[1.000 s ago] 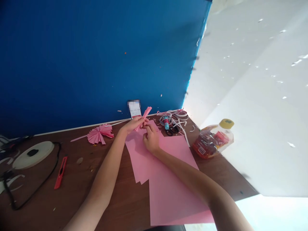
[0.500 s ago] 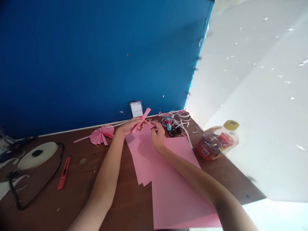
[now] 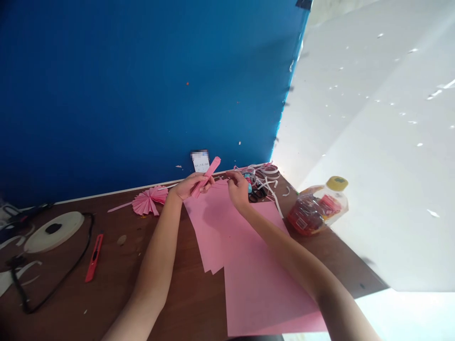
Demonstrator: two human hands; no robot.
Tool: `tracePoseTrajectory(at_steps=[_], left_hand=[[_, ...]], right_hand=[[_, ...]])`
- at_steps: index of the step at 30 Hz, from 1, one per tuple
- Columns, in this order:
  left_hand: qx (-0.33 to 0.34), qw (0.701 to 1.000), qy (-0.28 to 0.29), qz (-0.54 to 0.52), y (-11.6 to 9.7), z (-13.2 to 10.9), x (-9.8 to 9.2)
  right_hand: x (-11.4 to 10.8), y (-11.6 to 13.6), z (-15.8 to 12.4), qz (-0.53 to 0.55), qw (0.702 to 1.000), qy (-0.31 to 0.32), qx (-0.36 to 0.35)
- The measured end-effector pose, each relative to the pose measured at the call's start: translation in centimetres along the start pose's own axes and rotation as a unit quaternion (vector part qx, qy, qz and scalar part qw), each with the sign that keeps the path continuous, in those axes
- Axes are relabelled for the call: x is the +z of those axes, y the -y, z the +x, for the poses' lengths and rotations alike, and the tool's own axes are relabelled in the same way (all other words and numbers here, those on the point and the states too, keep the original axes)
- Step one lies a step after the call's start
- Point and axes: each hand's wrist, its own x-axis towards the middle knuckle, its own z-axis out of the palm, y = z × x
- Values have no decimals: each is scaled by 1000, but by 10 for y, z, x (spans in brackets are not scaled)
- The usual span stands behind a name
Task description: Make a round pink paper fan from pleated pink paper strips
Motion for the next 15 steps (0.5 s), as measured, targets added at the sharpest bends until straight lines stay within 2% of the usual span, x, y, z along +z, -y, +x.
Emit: tracePoseTrajectory(at_steps=[6,12,15], left_hand=[[18,999,2,-34,3,-3,-8],[12,999,8,-45,4,-5,-9],[12,998,14,-62,4,-5,-9]], right_hand=[[-13,0,13,-5,997,-57,58],[-26,1,27,-29,991,-118,48],[-24,0,26,-31,992,-106,63]])
